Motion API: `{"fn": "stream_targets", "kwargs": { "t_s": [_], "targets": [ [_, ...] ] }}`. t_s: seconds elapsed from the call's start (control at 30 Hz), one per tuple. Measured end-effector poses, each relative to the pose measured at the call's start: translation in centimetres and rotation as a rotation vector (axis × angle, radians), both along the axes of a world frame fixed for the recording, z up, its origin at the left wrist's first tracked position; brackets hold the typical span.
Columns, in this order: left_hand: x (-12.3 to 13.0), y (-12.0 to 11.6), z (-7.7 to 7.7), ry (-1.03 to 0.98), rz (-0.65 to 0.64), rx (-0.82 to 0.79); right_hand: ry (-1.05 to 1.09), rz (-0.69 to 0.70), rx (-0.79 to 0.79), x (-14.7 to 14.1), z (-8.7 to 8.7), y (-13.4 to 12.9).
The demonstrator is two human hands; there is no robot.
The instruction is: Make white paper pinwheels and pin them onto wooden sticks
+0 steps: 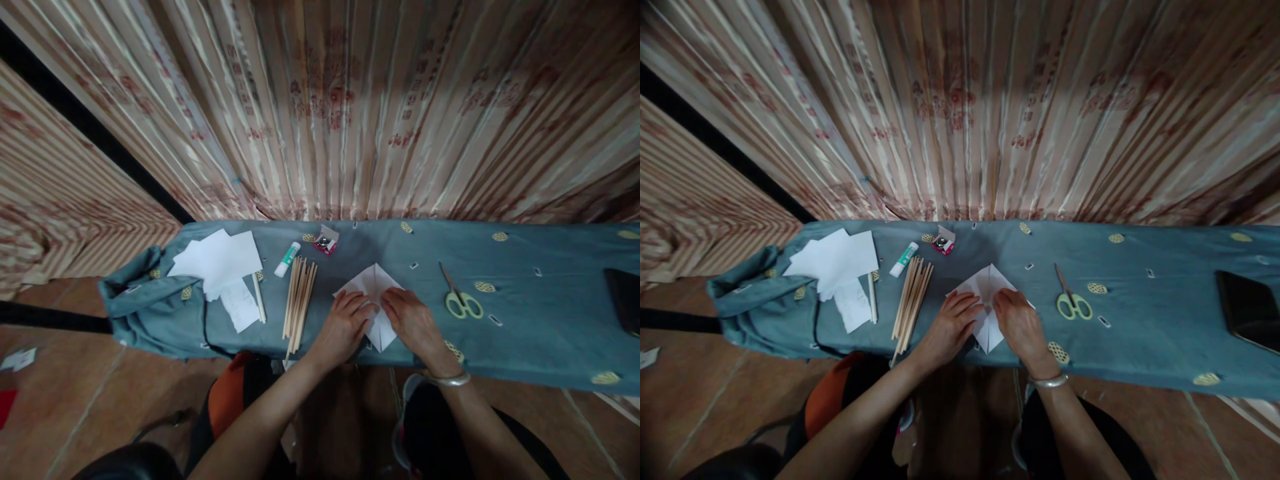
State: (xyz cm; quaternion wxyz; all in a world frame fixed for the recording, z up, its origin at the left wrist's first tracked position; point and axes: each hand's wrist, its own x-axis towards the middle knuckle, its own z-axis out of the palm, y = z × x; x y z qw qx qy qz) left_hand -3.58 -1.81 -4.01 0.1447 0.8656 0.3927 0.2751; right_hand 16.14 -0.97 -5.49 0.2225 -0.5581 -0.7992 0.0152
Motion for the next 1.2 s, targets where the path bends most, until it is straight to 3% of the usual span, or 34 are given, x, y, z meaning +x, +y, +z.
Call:
{"fn": "stream_targets", "kwargs": {
  "t_s": [0.07,0.17,0.23,0.3,0.53,0.7,0.83,0.9,0.97,1.1,1.2],
  "targets": [
    [-2.1,1.5,0.6,-0.029,0.112,0.043,0.013,0.005,-0.005,0.1,-0.2,0.2],
    [-6.6,4.1,1.1,-0.081,0.452,0.111,0.055,0.008,-0.007,0.3,-0.3,0.3],
    [-9.4,5.4,0.9,-0.055,0.641,0.113,0.084,0.014,-0.017,0.3,-0.4,0.3],
    [-11.2,6.2,0.3,0.011,0.743,0.07,0.106,0.016,-0.036,0.3,-0.3,0.4],
    [-11.9,7.1,-0.8,0.19,0.807,-0.027,0.157,-0.011,-0.08,0.2,0.0,0.7],
    [-12.7,7.6,-0.9,0.109,0.812,-0.037,0.166,-0.01,-0.104,0.2,-0.1,0.8],
    [-12.8,7.2,0.2,-0.065,0.845,-0.027,0.222,-0.035,-0.088,0.1,0.2,0.7],
    [-11.5,6.5,0.9,-0.313,0.813,-0.055,0.315,-0.082,-0.056,-0.1,0.7,0.6],
    [-9.3,5.3,1.5,-0.525,0.666,-0.152,0.465,-0.124,-0.083,-0.6,1.5,0.4],
    [-4.0,1.9,1.5,-0.778,0.252,-0.562,0.914,-0.012,-0.438,-2.0,3.0,-0.5],
    [-1.9,-0.3,1.4,-0.834,0.09,-0.76,1.208,0.037,-0.647,-3.0,3.6,-1.5]
  ]
}}
